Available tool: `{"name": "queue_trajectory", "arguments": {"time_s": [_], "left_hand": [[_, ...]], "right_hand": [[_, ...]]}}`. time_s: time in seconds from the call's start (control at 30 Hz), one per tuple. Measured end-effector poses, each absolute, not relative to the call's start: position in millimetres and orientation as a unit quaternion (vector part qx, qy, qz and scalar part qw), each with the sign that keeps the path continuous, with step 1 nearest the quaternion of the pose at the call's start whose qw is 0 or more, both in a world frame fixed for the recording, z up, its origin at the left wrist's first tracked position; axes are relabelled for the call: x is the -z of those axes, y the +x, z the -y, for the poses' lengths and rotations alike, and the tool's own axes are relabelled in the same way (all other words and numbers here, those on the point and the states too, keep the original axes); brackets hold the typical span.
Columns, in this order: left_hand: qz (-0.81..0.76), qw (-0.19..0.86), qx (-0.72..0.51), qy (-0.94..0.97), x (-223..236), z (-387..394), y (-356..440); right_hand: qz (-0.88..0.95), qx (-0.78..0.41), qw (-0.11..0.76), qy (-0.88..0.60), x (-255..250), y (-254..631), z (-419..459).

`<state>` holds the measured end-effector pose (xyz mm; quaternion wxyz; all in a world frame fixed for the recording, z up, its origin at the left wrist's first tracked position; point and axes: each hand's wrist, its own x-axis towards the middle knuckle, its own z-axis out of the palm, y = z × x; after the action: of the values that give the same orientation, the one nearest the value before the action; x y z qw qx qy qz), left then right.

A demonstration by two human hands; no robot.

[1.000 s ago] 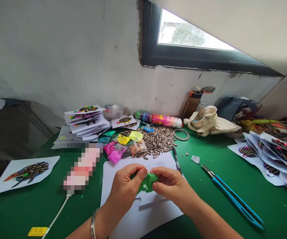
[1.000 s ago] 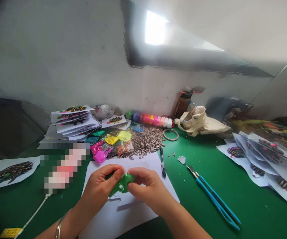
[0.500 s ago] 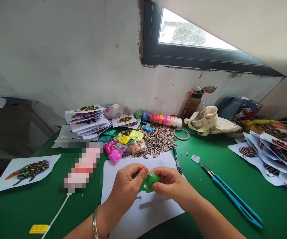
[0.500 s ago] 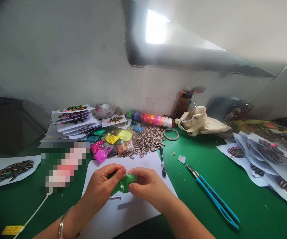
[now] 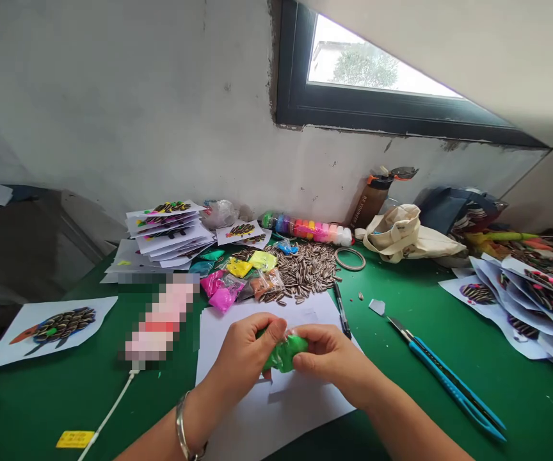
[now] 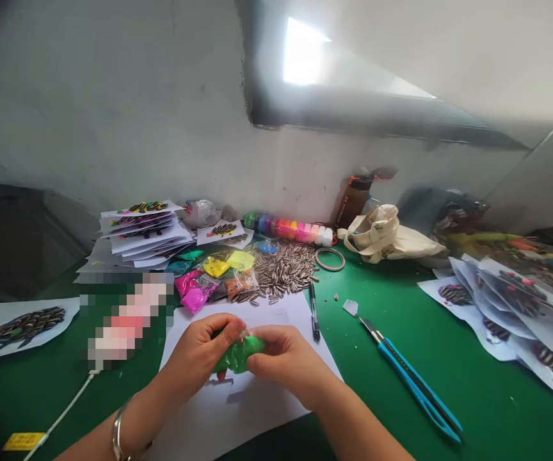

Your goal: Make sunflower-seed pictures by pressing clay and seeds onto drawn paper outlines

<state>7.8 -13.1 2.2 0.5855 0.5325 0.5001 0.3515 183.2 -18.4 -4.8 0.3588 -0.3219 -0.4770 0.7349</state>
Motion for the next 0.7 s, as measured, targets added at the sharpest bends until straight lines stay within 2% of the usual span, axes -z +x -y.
{"name": "queue_trajectory", "arguments": {"time_s": [0.1,0.27,0.4,0.7], "left_hand": [[-0.503,0.562,-0.355,0.552,-2.3,16.5,11.0],[-0.513,0.502,-0.363,0.594,-1.5,14.4,7.9],[-0.512,0.470,-0.388,0.606,-2.8,12.3,2.9],[-0.510,0.324,-0.370,0.706,-7.2,16.1,4.8]], "right_hand": [[0.446,-0.759,0.351,-0.319,7.3,179.7,20.6],[0.402,-0.750,0.411,-0.326,12.1,175.0,22.4],[0.437,-0.714,0.440,-0.325,12.1,176.5,20.8],[0.514,-0.695,0.342,-0.368,6.0,183.4,20.5]]}}
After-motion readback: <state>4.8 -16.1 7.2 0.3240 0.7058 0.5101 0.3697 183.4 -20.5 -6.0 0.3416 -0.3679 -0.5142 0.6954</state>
